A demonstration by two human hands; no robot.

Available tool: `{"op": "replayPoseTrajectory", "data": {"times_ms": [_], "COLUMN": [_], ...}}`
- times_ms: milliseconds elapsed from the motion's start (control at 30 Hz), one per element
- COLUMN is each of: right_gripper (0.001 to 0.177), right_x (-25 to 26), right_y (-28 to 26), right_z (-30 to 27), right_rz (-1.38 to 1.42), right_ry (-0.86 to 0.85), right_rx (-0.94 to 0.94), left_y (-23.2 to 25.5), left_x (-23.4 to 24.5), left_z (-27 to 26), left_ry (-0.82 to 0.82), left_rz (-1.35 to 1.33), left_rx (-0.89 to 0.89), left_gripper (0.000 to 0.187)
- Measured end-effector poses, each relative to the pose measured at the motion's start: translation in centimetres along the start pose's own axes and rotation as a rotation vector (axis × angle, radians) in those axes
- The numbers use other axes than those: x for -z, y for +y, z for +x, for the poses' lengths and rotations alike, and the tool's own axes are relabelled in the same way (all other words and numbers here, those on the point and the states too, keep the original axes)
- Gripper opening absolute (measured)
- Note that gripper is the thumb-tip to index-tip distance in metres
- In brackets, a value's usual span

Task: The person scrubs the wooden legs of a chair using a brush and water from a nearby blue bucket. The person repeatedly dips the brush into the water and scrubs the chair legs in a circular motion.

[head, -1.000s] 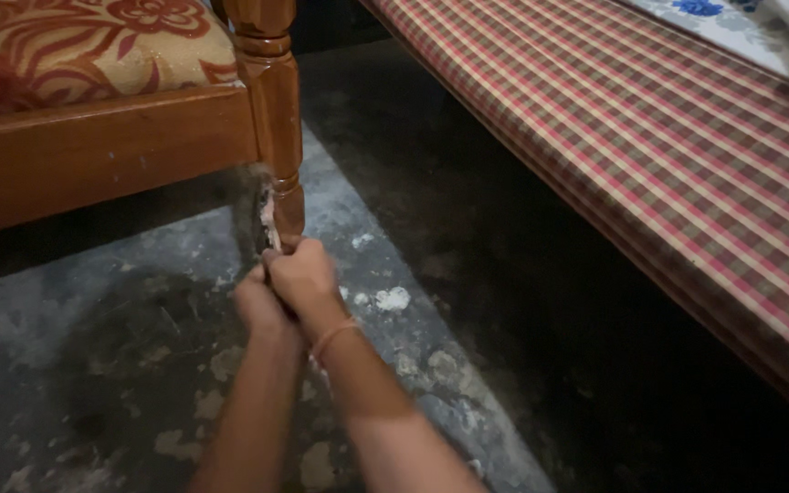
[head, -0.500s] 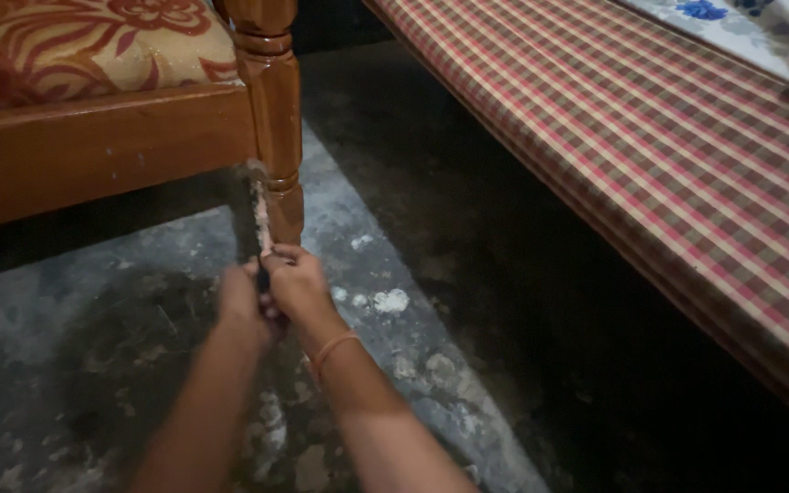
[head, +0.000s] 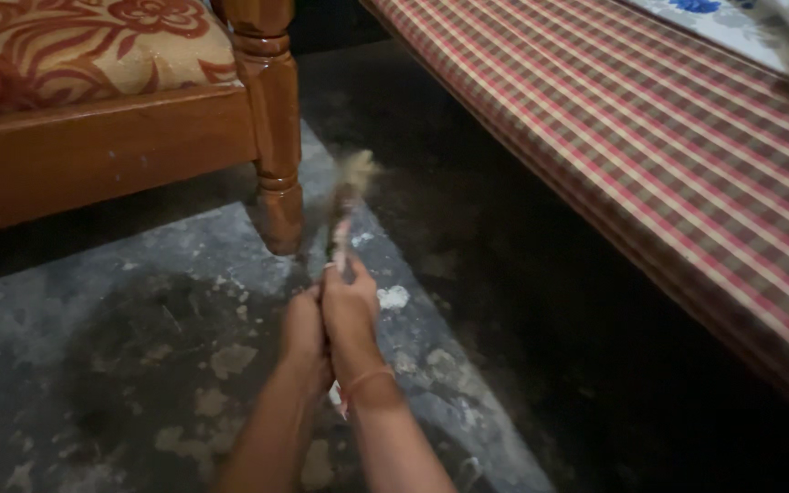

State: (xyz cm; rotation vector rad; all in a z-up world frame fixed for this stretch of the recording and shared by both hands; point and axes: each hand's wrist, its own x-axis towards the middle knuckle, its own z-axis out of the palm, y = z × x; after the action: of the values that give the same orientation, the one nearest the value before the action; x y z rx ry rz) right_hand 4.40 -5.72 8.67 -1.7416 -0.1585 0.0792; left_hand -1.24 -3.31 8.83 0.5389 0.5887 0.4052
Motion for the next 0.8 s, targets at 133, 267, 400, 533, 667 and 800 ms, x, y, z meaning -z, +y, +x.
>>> {"op": "replayPoseTrajectory", "data": {"times_ms": [133, 267, 400, 533, 667, 800], "right_gripper": [0.044, 0.039, 0.038, 0.04, 0.041, 0.046], "right_x": [1.2, 0.9, -1.1, -3.2, -4.2, -3.4], "right_y": [-0.2, -1.4, -2.0, -2.0, -1.8, -0.9], "right_z": [2.9, 5.3, 7.6, 9.3, 9.1, 6.9], "right_rz": [-0.016, 0.235, 0.326, 0.409, 0.408, 0.446], "right_ry": [0.036, -0.234, -0.375, -0.608, -0.585, -0.524], "right_rx": [-0.072, -0.149, -0.242, -0.216, -0.242, -0.155], "left_y": [-0.6, 0.8, 3.5, 4.5, 4.4, 1.8], "left_x": [-1.6, -1.3, -1.0, -1.8, -1.6, -1.2], "left_z": [3.3, 8.5, 12.2, 14.4, 14.1, 12.0], "left_ry": [-0.075, -0.206, -0.147, -0.002, 0.097, 0.205], "left_rz": [0.099, 0.078, 0.021, -0.051, -0.012, -0.059], "left_rx": [0.033, 0.111, 0.136, 0.013, -0.056, -0.184], "left_gripper": [0.03, 0.03, 0.024, 0.021, 0.027, 0.028]}}
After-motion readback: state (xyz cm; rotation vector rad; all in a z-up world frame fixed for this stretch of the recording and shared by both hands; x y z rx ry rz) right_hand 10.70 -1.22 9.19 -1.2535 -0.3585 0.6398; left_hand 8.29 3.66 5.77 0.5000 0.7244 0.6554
